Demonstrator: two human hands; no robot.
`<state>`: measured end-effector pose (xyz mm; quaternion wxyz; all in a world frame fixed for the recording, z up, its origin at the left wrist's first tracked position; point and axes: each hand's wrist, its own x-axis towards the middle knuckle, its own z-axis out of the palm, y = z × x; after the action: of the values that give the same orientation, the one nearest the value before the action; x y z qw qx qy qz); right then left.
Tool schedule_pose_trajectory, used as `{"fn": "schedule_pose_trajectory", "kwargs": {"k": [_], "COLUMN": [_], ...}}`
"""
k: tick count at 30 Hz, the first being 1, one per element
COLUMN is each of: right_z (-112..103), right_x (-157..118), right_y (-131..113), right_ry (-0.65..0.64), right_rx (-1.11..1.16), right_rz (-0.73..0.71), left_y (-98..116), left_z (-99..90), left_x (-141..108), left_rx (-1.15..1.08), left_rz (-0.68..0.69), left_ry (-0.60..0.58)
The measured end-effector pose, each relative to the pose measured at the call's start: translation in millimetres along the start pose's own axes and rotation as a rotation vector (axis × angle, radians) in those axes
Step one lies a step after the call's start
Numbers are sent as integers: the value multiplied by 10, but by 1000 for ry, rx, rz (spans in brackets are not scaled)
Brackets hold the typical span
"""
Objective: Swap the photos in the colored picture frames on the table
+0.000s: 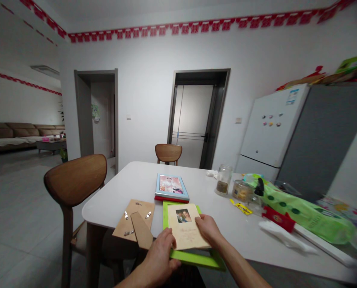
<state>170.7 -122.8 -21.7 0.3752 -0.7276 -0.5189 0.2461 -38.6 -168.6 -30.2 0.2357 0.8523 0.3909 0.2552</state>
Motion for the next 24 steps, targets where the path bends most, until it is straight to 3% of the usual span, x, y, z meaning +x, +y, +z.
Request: {"fn": "schedule_pose_trajectory", "kwargs": {"k": [14,24], "right_z": [-43,34], "right_x": [-87,-301], "right_y": [-80,-64], "right_ry": [70,141], "right_rx": [-502,-809], "right_rz": [-67,-157], "left_y": [100,100], "left_z": [-32,-86], "left_x": [-14,-55], "left_rx": [137,154], "left_rz": [124,89], "left_ry": [-91,-155]}}
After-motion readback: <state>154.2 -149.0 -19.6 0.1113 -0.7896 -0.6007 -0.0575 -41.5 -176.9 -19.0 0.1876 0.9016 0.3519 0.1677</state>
